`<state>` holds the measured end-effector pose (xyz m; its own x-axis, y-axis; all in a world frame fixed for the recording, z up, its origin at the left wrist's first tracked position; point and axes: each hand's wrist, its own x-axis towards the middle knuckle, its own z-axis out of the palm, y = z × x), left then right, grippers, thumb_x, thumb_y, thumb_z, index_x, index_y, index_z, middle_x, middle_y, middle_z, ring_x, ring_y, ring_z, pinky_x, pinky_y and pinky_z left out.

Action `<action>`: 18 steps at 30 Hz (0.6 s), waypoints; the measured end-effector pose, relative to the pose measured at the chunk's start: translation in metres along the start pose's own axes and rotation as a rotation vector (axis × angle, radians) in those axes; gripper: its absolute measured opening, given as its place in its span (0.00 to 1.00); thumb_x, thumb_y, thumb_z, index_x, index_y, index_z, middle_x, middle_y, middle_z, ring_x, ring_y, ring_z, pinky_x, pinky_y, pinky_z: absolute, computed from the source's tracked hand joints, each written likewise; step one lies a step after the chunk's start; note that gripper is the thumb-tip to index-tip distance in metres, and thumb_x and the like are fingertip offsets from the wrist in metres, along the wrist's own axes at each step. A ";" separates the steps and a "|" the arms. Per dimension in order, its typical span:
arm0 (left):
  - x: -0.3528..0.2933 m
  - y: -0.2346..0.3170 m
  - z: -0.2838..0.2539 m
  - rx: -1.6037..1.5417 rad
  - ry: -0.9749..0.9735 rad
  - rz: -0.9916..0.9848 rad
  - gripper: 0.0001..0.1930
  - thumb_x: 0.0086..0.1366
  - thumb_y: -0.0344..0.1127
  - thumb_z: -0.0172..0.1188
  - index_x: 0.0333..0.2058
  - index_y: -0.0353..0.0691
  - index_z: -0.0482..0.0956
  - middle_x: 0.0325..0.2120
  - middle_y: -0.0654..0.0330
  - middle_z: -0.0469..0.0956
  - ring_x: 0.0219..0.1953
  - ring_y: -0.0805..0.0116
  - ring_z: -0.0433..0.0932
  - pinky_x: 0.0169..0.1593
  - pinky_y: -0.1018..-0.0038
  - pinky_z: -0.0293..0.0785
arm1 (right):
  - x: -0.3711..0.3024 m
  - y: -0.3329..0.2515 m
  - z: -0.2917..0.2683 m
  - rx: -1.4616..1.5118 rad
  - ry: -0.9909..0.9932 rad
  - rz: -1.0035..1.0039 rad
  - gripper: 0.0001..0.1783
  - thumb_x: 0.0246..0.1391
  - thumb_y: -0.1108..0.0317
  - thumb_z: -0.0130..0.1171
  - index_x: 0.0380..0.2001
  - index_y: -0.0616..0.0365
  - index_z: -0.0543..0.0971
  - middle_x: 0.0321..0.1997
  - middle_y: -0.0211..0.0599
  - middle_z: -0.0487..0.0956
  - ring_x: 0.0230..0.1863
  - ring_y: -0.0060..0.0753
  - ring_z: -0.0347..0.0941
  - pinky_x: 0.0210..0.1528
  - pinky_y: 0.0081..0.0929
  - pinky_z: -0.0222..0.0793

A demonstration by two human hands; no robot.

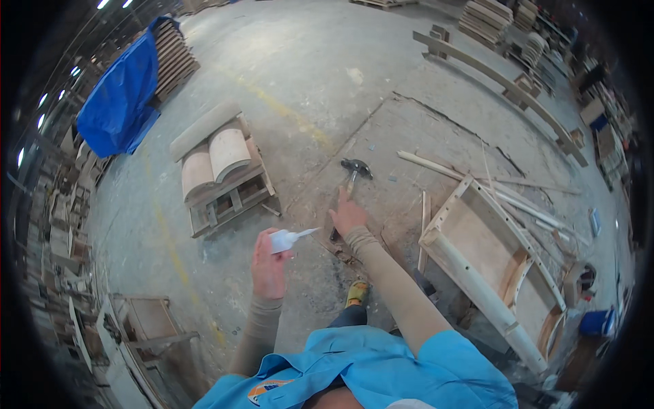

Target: The person applies glue from a white bottle into pre-drilled holes on a wooden furniture frame. They then insert wooden dowels into the glued holes and use a utility knife to trim the excess length of the dowels flush with the frame surface.

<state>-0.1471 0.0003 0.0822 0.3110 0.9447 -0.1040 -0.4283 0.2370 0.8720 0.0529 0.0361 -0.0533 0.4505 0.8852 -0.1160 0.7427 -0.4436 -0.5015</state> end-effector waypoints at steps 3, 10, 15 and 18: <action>0.009 0.002 -0.023 0.002 -0.030 0.009 0.16 0.68 0.46 0.48 0.43 0.38 0.70 0.36 0.61 0.73 0.33 0.74 0.69 0.36 0.75 0.68 | 0.012 0.000 0.008 0.022 -0.015 0.082 0.38 0.48 0.63 0.54 0.62 0.54 0.55 0.31 0.48 0.79 0.32 0.50 0.77 0.34 0.46 0.71; 0.036 -0.005 -0.043 -0.047 0.001 -0.033 0.18 0.69 0.47 0.46 0.47 0.37 0.68 0.33 0.62 0.71 0.29 0.73 0.64 0.37 0.75 0.66 | 0.005 0.006 -0.012 0.331 0.150 0.124 0.36 0.49 0.66 0.52 0.60 0.63 0.55 0.34 0.53 0.78 0.31 0.56 0.76 0.35 0.50 0.70; 0.043 -0.002 0.015 -0.038 -0.143 -0.087 0.17 0.68 0.48 0.47 0.39 0.37 0.69 0.24 0.63 0.64 0.29 0.72 0.63 0.38 0.75 0.64 | 0.027 0.037 -0.007 0.797 0.101 0.382 0.22 0.50 0.64 0.51 0.47 0.66 0.68 0.29 0.51 0.78 0.27 0.48 0.77 0.29 0.42 0.72; 0.045 -0.008 0.037 -0.055 -0.243 -0.088 0.16 0.69 0.47 0.46 0.37 0.38 0.69 0.23 0.64 0.64 0.29 0.71 0.64 0.39 0.75 0.64 | -0.014 0.040 -0.046 0.966 -0.005 0.251 0.18 0.51 0.63 0.49 0.42 0.64 0.72 0.25 0.43 0.77 0.20 0.41 0.75 0.20 0.35 0.70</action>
<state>-0.0984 0.0322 0.0882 0.5409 0.8393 -0.0550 -0.4336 0.3342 0.8368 0.0992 -0.0008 -0.0319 0.5350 0.7833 -0.3166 -0.0961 -0.3159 -0.9439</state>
